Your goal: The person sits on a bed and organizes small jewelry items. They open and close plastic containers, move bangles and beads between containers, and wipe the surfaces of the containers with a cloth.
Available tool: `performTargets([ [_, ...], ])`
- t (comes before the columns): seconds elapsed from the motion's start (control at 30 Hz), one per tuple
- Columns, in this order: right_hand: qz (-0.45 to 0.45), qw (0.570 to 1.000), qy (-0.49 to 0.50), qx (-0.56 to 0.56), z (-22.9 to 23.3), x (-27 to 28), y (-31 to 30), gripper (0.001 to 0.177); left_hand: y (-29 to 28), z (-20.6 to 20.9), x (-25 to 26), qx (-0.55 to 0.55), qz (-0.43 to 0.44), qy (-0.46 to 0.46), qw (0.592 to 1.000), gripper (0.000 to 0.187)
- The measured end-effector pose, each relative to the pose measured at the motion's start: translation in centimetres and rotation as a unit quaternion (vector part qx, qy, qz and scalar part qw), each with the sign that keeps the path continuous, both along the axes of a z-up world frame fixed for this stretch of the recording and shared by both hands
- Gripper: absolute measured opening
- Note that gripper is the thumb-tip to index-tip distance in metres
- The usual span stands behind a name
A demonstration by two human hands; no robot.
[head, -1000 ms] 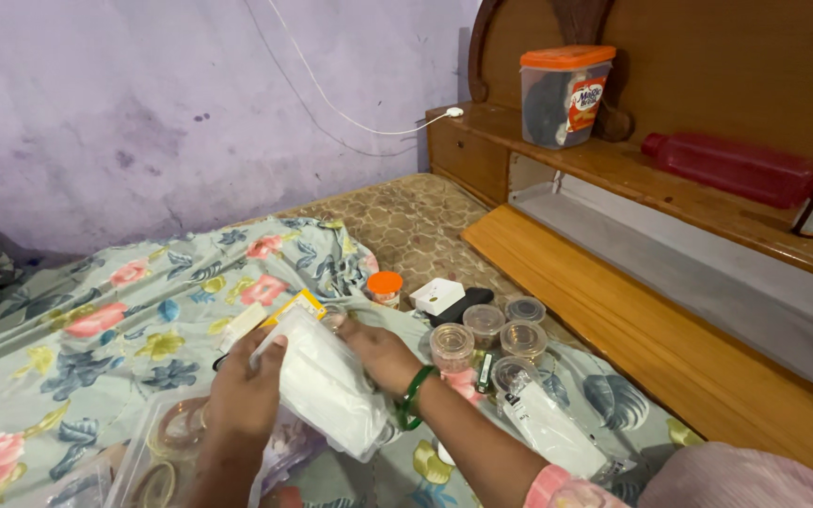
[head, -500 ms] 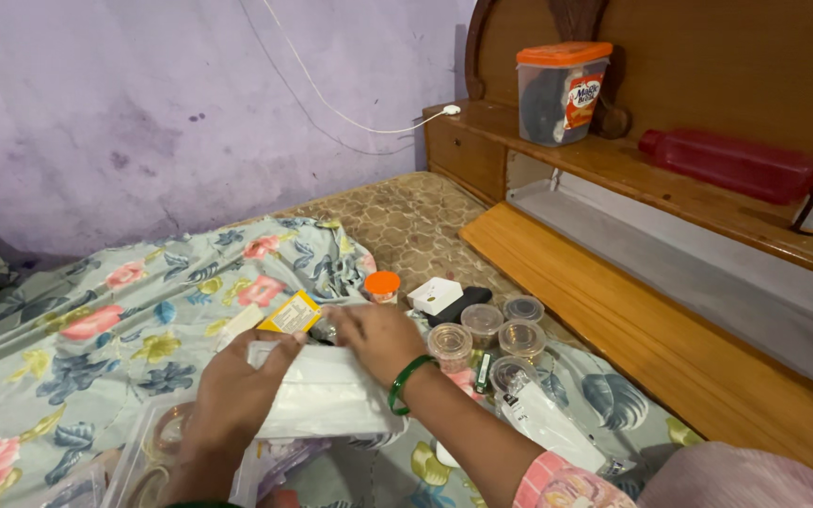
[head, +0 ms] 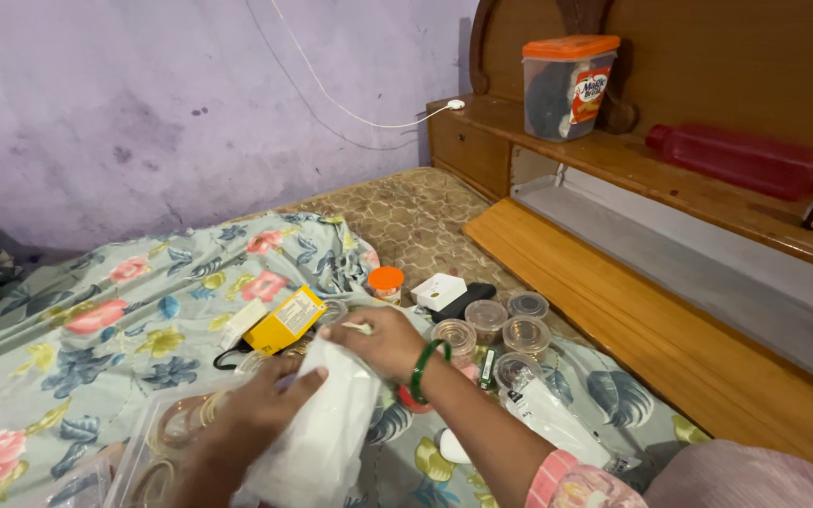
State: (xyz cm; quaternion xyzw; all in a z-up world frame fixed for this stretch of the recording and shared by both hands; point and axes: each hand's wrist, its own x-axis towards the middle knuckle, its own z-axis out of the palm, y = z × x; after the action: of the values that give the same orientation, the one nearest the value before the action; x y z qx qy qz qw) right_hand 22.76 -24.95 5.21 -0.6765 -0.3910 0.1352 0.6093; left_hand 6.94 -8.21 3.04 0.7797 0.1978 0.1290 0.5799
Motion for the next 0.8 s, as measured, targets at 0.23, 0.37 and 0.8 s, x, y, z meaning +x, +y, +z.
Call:
performTargets([
  [0.23, -0.013, 0.925, 0.294, 0.239, 1.4, -2.7, 2.9, 0.045, -0.6, -1.4, 0.6, 0.488, 0.166, -0.082, 0.853, 0.055],
  [0.37, 0.024, 0.948, 0.292, 0.124, 2.6, -6.4, 1.8, 0.054, -1.9, 2.0, 1.7, 0.004, 0.351, 0.015, 0.936, 0.071],
  [0.8, 0.114, 0.938, 0.29, 0.154, 3.9, -9.4, 0.8, 0.061, -6.1, 4.8, 2.2, -0.355, 0.15, -0.146, 0.911, 0.061],
])
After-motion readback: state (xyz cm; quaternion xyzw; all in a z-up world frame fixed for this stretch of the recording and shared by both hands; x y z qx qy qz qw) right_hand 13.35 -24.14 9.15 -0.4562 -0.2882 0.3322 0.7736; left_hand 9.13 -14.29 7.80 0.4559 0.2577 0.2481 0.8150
